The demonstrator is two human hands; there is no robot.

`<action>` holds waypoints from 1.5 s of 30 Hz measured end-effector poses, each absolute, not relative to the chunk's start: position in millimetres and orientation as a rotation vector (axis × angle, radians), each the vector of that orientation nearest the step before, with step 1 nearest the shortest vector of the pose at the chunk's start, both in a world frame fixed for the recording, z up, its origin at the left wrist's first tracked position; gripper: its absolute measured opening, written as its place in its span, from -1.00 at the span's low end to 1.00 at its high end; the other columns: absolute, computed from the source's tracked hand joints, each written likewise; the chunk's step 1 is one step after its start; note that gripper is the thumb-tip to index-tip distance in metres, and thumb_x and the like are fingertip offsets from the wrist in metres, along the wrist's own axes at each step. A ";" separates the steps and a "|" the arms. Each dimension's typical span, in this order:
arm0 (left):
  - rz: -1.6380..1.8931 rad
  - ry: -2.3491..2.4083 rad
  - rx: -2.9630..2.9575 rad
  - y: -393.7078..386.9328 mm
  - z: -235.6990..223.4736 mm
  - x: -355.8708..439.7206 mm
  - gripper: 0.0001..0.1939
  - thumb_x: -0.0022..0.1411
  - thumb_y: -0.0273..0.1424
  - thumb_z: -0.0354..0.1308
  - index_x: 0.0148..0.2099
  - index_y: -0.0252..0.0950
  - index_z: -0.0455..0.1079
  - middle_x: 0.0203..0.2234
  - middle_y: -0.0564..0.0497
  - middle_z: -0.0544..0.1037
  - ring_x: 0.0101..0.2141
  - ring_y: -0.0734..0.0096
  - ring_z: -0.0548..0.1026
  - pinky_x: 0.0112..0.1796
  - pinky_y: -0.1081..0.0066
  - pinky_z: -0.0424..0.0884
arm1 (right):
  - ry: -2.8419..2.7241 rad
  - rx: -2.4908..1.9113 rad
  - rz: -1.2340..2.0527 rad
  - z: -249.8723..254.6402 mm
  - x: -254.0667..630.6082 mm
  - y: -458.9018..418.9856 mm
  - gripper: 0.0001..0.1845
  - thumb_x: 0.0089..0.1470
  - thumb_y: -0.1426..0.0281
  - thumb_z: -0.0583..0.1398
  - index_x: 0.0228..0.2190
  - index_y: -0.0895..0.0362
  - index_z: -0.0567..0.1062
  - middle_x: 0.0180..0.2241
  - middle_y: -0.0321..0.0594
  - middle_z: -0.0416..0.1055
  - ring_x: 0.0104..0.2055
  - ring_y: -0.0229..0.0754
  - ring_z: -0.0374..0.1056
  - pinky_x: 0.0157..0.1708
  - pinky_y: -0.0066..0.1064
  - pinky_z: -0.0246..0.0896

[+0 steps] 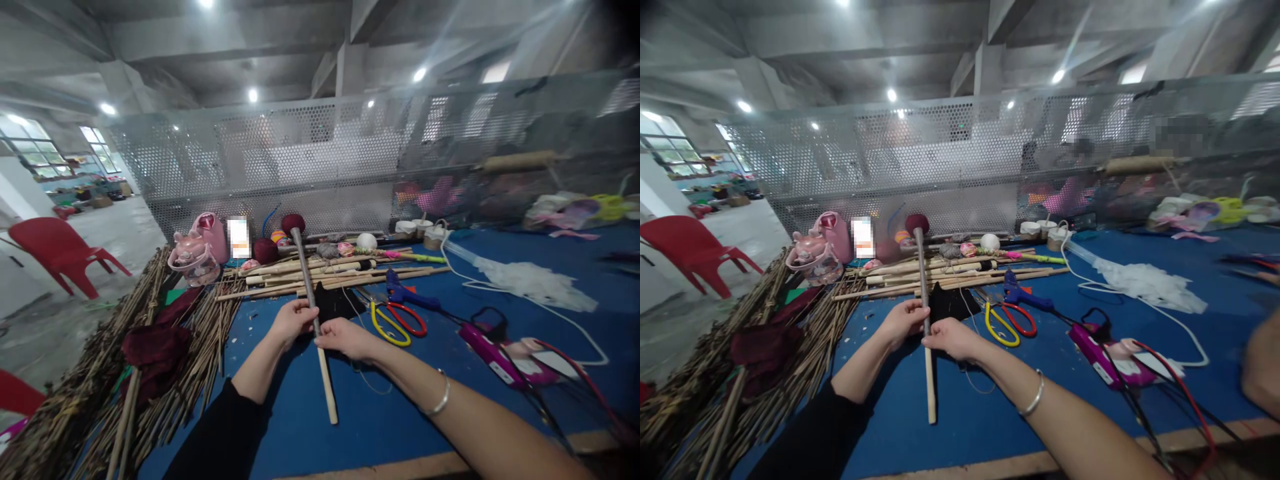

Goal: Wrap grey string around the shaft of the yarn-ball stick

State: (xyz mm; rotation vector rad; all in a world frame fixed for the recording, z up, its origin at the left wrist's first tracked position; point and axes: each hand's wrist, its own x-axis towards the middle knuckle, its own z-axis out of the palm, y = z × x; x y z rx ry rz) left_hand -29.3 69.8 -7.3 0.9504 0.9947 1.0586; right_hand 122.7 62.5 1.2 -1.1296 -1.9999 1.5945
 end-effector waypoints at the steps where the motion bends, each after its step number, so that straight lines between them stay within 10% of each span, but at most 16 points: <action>1: 1.061 0.979 0.940 68.7 -6.1 -30.0 -0.67 -0.20 -0.31 0.29 -0.37 -0.39 0.35 -0.65 0.11 0.35 -0.66 0.65 0.30 -0.55 0.56 0.26 | -1.964 -1.133 1.590 0.3 122.9 61.0 -0.62 -0.18 0.19 0.19 -0.67 0.18 0.17 -0.73 -0.48 -0.08 -0.68 -0.46 -0.20 -0.69 -0.53 -0.36; 23: 1.089 0.801 0.791 56.8 4.3 -30.6 -0.64 -0.08 -0.40 0.23 -0.19 -0.38 0.30 -0.43 -0.11 0.50 -0.45 0.44 0.47 -0.55 0.57 0.34 | -1.431 -0.752 2.303 1.2 134.9 55.1 -0.67 -0.03 0.19 0.12 -0.31 0.20 0.37 -0.77 -0.55 -0.16 -0.75 -0.48 -0.33 -0.77 -0.60 -0.41; 32: 1.159 1.034 0.871 52.1 4.3 -27.0 -0.67 -0.21 -0.35 0.31 -0.37 -0.41 0.34 -0.69 0.13 0.34 -0.67 0.65 0.30 -0.59 0.58 0.26 | -1.595 -0.957 2.006 -5.2 124.5 51.9 -0.69 -0.10 0.18 0.17 -0.52 0.20 0.30 -0.76 -0.52 -0.05 -0.77 -0.50 -0.21 -0.80 -0.61 -0.33; 40: 1.063 0.791 0.789 53.7 4.7 -31.9 -0.70 -0.10 -0.40 0.24 -0.26 -0.38 0.35 -0.35 -0.12 0.48 -0.42 0.46 0.45 -0.45 0.52 0.34 | -1.531 -0.852 2.152 -2.7 125.8 49.1 -0.73 -0.07 0.22 0.15 -0.42 0.19 0.32 -0.78 -0.54 -0.10 -0.77 -0.48 -0.28 -0.80 -0.61 -0.36; 45: 1.108 1.019 0.861 54.1 0.2 -29.6 -0.67 -0.21 -0.35 0.30 -0.36 -0.38 0.33 -0.59 0.08 0.39 -0.61 0.61 0.34 -0.52 0.52 0.29 | -1.636 -0.969 2.001 -4.8 123.2 50.1 -0.69 -0.13 0.22 0.19 -0.56 0.17 0.21 -0.74 -0.52 -0.06 -0.76 -0.50 -0.21 -0.79 -0.61 -0.33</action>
